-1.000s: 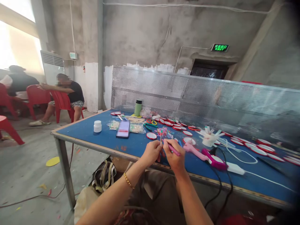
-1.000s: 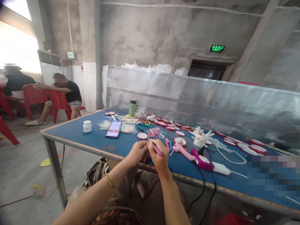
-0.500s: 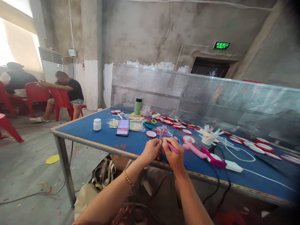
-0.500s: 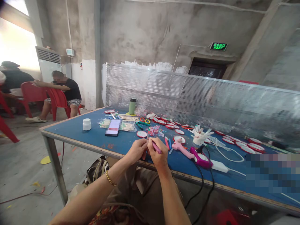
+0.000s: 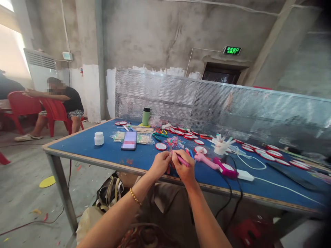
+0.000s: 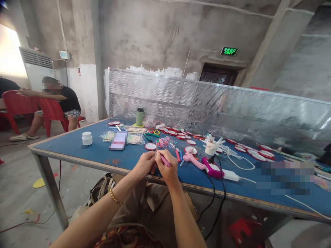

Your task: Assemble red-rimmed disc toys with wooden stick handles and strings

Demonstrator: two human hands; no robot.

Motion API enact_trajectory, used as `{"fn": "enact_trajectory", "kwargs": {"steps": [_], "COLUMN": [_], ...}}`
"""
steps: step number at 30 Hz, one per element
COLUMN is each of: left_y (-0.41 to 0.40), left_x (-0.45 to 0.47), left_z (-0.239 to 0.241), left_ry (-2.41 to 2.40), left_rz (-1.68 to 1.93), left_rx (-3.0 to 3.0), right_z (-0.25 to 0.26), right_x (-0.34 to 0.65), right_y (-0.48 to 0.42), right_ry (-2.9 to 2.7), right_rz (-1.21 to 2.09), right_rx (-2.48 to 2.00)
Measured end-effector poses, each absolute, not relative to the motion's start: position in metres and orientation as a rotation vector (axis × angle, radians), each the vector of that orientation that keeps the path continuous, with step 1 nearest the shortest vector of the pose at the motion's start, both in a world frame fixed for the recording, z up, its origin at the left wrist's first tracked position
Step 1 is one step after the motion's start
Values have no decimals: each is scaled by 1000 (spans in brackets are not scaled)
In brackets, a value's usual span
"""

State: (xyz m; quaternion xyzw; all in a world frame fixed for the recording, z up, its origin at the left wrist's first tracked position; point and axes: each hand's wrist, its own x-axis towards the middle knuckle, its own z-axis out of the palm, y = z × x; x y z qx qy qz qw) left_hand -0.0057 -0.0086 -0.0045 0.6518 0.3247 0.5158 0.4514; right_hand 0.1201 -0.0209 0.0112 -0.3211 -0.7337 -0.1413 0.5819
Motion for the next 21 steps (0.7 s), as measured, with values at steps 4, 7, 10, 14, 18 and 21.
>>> {"fn": "enact_trajectory", "kwargs": {"steps": [4, 7, 10, 14, 18, 21], "left_y": [-8, -9, -11, -12, -11, -11], "left_x": [-6, -6, -7, -7, -7, -7], "left_z": [-6, -5, -3, -1, -2, -4], "left_ry": [777, 779, 797, 809, 811, 810], "left_rz": [1271, 1279, 1271, 1263, 1266, 1269], "left_rx": [1609, 1622, 1616, 1621, 1624, 1622], "right_z": [12, 12, 12, 11, 10, 9], "right_x": [121, 121, 120, 121, 122, 122], "right_y": [-21, -21, -20, -20, -20, -20], "right_ry": [-1709, -1716, -1721, -1722, -1720, -1724], "right_rz": [-341, -347, -343, -347, -350, -340], "right_rx": [-736, -742, -750, -762, -764, -764]}}
